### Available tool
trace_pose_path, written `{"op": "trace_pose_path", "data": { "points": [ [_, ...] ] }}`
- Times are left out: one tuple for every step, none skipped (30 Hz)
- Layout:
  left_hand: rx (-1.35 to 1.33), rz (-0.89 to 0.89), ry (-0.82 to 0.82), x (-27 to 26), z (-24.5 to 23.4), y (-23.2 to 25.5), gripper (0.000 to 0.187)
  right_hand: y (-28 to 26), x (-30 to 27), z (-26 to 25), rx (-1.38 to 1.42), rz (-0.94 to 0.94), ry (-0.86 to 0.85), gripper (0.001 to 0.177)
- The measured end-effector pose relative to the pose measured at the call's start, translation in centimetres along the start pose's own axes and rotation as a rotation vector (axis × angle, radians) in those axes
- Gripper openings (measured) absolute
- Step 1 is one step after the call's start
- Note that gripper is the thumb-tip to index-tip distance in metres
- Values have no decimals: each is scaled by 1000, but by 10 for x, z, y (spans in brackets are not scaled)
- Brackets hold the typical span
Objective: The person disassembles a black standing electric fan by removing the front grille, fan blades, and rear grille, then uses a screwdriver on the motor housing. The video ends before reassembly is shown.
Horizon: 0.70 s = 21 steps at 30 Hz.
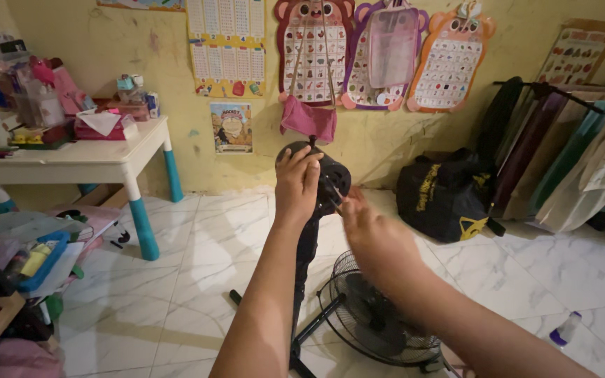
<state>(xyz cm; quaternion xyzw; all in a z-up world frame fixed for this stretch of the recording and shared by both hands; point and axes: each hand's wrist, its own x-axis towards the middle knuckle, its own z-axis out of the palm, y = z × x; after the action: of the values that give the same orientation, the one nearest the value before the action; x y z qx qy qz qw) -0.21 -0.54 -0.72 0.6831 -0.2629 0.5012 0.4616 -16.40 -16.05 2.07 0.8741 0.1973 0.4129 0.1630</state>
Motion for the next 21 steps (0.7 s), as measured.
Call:
{"op": "trace_pose_path", "data": {
  "points": [
    [6,-3,-3,0,0,-1,30,-4,-1,4,-140,-79,37,53],
    [11,-6,-6,1,0,-2,30,-7,-4,7,-279,-158,74,53],
    [9,-11,-5,1,1,-2,31,-7,-7,9,-340,-197,111,52],
    [7,-16,-5,1,1,-3,31,-7,-10,10,-401,-237,148,51],
    [8,-20,-1,1,0,-3,31,-6,-11,11,-461,-279,188,51],
    [9,-12,0,2,0,-2,31,-1,-12,10,-445,-302,192,52],
    [10,-3,0,2,0,-2,32,3,-12,8,-428,-325,197,53],
    [11,7,0,3,-1,-3,32,8,-11,6,-412,-348,201,54],
    [1,14,-1,3,-1,-2,32,13,-10,2,-382,-340,185,52],
    [-8,22,-1,4,-2,-2,32,18,-8,-1,-353,-332,169,50],
    [-20,30,-4,3,-2,-2,32,23,-6,-5,-324,-322,152,48],
    [-33,32,-7,3,-2,-1,32,27,-4,-8,-113,-202,125,46],
    [-44,32,-11,2,-2,-1,31,31,-3,-11,101,-81,98,45],
    [-55,33,-15,1,-2,0,31,33,-3,-13,313,40,71,44],
    [-62,32,-18,1,-2,0,31,34,-3,-14,396,23,111,44],
    [-70,31,-22,2,-2,1,31,36,-5,-14,479,5,152,43],
    [-75,28,-26,2,-4,0,30,37,-7,-13,564,-13,192,42],
    [-71,24,-11,2,-4,0,30,37,-7,-9,766,192,10,44],
    [-70,19,1,2,-3,1,30,38,-8,-5,959,401,-183,45],
    [-68,13,14,2,-3,1,30,39,-9,0,1143,611,-383,47],
    [-67,17,9,1,-3,1,31,41,-11,6,1397,695,-391,44]
  ]
}}
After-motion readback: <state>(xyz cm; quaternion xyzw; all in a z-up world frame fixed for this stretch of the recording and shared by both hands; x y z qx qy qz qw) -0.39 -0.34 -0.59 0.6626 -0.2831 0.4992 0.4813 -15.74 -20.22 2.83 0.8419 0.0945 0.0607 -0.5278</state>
